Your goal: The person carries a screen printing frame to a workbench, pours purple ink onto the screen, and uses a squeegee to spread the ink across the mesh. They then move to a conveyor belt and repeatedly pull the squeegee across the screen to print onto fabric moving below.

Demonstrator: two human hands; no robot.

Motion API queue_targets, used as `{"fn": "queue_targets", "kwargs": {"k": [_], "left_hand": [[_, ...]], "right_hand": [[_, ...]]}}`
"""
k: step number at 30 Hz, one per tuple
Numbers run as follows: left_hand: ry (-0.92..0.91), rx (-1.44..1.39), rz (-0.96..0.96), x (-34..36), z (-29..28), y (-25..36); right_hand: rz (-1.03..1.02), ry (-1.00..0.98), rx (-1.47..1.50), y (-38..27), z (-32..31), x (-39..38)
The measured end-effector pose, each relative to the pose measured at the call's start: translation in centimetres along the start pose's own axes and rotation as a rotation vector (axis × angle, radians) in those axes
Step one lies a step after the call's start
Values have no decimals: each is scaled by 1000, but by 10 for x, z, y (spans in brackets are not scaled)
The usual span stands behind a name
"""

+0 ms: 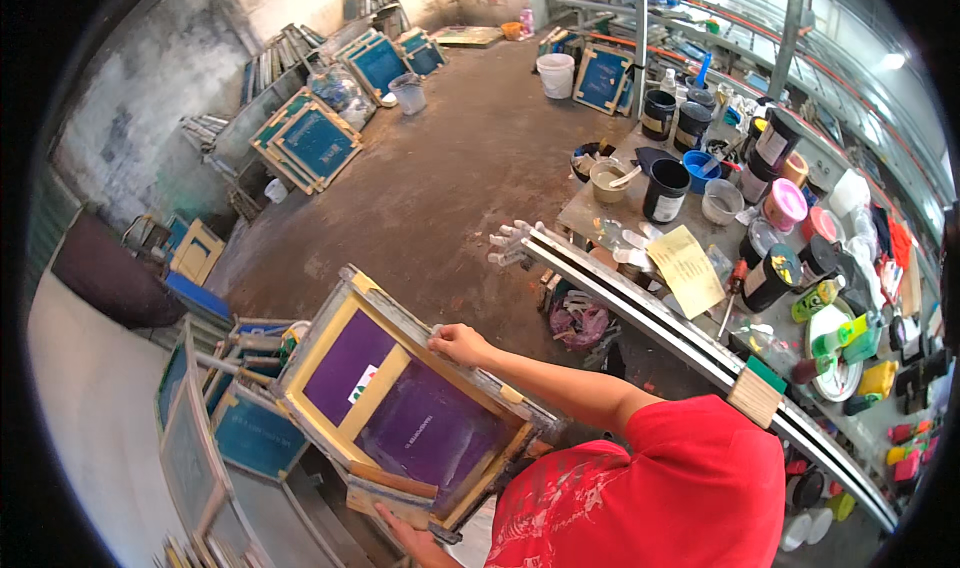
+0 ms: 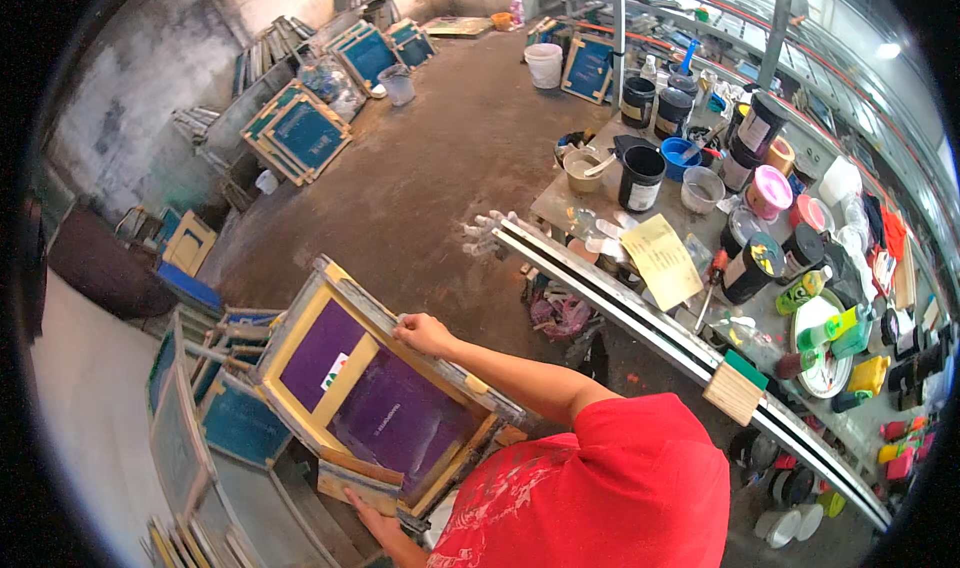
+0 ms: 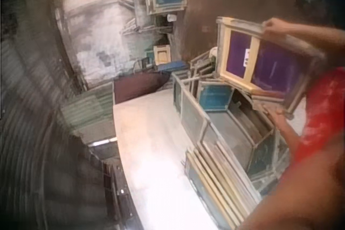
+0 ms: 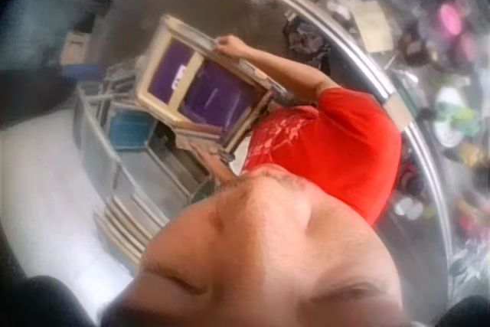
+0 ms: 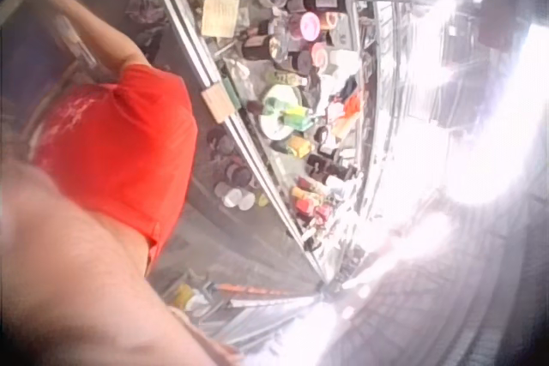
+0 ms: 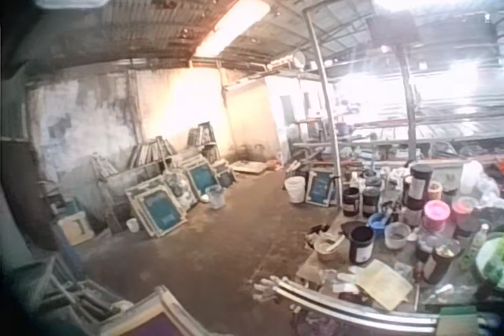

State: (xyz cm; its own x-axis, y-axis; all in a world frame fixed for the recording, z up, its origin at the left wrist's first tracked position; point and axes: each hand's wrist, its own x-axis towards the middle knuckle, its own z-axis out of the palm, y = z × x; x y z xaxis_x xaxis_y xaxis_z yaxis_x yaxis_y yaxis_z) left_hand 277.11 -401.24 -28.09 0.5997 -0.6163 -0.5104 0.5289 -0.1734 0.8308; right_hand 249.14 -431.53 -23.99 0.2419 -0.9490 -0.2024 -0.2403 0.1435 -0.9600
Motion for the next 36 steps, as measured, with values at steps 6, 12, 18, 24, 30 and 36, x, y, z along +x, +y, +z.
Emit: {"fn": "queue_targets", "kwargs": {"k": [6, 12, 18, 24, 30, 36], "left_hand": [[-122, 109, -52, 165, 58, 44], [-225, 218, 91, 305, 239, 86], [-374, 266, -17, 429, 398, 147], [-510, 341, -152, 496, 570, 180], [-746, 470, -89, 617, 785, 155], [-912, 607, -237, 652, 982, 141]], "right_hand": [[-90, 149, 111, 1, -4, 127], [1, 337, 148, 12, -70, 285], [16, 468, 210, -35, -150, 422], [8, 550, 312, -53, -234, 507], [150, 846, 367, -15, -325, 603], [115, 1119, 476, -14, -404, 622]]}}
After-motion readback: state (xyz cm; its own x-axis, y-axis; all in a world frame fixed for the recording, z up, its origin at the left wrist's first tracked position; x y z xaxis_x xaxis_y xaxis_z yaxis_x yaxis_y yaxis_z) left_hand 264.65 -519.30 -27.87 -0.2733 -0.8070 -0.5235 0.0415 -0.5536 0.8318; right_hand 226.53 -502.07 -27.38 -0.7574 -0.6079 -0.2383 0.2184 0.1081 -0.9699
